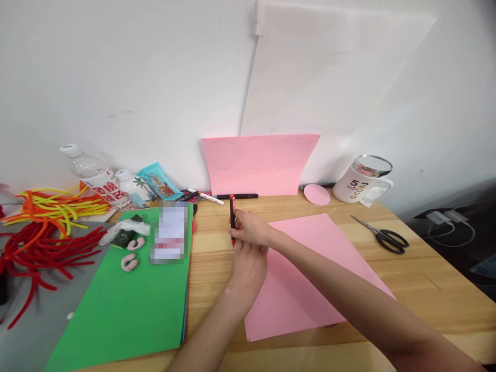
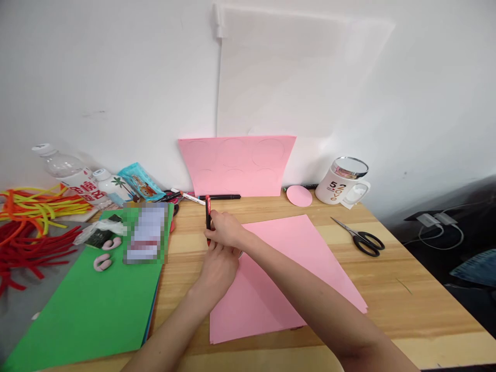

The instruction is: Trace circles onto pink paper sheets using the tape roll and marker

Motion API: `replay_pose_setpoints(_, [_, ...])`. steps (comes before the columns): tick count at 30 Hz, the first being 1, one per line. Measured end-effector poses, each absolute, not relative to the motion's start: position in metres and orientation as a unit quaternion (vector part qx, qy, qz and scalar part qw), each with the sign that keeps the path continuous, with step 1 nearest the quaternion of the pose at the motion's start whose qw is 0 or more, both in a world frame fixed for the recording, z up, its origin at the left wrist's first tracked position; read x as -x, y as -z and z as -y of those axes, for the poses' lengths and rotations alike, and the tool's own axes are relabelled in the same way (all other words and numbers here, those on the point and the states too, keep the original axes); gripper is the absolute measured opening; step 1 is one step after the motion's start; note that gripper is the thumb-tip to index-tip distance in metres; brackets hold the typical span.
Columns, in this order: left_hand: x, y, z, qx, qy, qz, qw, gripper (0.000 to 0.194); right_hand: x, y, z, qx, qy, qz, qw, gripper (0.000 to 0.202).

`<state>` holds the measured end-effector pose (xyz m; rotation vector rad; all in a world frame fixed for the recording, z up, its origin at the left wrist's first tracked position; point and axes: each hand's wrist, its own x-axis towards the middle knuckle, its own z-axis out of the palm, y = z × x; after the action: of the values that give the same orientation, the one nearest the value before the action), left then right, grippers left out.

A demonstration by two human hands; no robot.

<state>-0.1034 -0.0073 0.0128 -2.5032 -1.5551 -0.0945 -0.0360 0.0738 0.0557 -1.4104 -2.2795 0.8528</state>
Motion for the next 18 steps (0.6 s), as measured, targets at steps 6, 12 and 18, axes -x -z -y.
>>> replay_pose_setpoints(6, [0.102,-0.012,0.009,0.845,0.021,0.516,0.14,0.038,0.014,-0.05,-0.073,0.508,-0.429,0.673,0.324,0.019])
replay_pose_setpoints(12, [0.096,-0.016,0.012,0.83,0.004,0.533,0.165,0.043,0.005,-0.04,-0.078,0.504,-0.466,0.633,0.358,0.018])
replay_pose_setpoints(18, [0.094,-0.015,0.012,0.836,0.002,0.531,0.141,0.043,0.02,-0.042,-0.084,0.499,-0.382,0.707,0.323,0.016])
